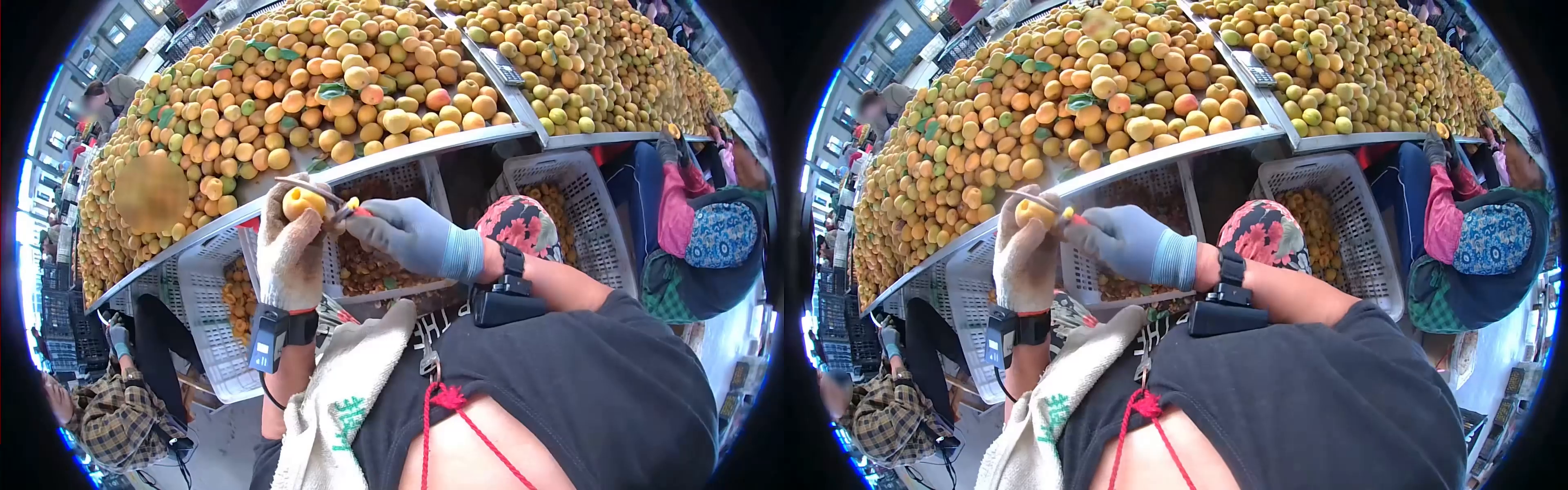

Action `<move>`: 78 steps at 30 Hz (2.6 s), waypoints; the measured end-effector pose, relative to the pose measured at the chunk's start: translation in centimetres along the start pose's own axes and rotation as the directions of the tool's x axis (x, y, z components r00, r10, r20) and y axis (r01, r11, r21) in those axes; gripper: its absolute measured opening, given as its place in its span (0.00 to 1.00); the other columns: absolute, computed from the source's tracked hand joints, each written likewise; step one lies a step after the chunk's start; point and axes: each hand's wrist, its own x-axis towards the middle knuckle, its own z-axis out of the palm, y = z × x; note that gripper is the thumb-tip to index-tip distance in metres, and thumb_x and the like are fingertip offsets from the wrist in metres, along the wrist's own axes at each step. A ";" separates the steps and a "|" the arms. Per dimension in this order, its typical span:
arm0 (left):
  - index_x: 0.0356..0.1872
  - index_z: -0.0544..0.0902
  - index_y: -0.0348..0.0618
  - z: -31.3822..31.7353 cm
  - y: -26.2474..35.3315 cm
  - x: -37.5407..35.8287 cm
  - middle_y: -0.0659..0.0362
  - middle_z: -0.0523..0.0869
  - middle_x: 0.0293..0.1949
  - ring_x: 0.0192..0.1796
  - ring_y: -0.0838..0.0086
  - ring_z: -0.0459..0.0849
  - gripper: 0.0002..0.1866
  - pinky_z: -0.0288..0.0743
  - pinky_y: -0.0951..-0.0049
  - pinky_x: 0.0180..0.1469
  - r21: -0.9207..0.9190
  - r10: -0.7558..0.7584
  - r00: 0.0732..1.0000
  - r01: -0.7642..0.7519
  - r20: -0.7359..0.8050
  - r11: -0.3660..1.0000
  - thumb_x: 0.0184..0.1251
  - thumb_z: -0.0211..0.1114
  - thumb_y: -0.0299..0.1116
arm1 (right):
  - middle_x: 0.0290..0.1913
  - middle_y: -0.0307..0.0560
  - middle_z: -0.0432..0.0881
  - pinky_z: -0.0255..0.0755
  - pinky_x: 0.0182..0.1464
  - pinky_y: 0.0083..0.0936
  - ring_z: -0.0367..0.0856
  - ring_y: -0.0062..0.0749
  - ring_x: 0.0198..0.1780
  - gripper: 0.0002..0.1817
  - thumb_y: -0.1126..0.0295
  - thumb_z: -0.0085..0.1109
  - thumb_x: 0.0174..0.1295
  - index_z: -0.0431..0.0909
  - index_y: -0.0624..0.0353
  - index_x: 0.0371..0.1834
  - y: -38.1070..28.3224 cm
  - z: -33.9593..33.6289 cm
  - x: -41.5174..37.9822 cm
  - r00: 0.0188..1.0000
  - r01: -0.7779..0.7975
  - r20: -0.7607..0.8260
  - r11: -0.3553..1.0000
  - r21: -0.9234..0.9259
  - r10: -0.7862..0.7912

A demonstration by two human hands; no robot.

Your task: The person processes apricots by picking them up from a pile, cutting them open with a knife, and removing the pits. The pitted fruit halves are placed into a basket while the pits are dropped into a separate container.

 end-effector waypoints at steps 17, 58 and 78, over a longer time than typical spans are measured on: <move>0.45 0.78 0.38 2.6 -4.1 0.0 0.52 0.86 0.36 0.34 0.66 0.87 0.21 0.81 0.66 0.41 -0.191 0.010 0.963 -0.064 -0.271 0.979 0.76 0.57 0.49 | 0.31 0.66 0.81 0.75 0.35 0.50 0.82 0.66 0.37 0.11 0.65 0.49 0.71 0.73 0.62 0.48 3.0 0.9 0.3 0.993 -0.042 -0.121 0.898 -0.439 -0.013; 0.63 0.73 0.38 2.4 -0.8 -2.1 0.59 0.83 0.50 0.52 0.76 0.78 0.23 0.72 0.73 0.58 0.473 0.104 0.995 -0.094 0.006 0.876 0.72 0.63 0.37 | 0.42 0.33 0.77 0.66 0.46 0.12 0.69 0.13 0.43 0.14 0.64 0.55 0.74 0.76 0.65 0.52 -2.0 0.7 2.5 0.960 0.102 -0.264 0.995 0.025 -0.091; 0.58 0.75 0.47 1.7 -3.7 -2.2 0.57 0.84 0.47 0.48 0.66 0.84 0.23 0.80 0.62 0.52 -0.071 -0.184 0.951 0.172 -0.247 0.983 0.74 0.55 0.52 | 0.25 0.44 0.74 0.69 0.32 0.24 0.70 0.21 0.27 0.09 0.67 0.61 0.66 0.75 0.63 0.38 -0.7 2.4 4.0 0.907 0.189 -0.295 0.918 -0.350 -0.300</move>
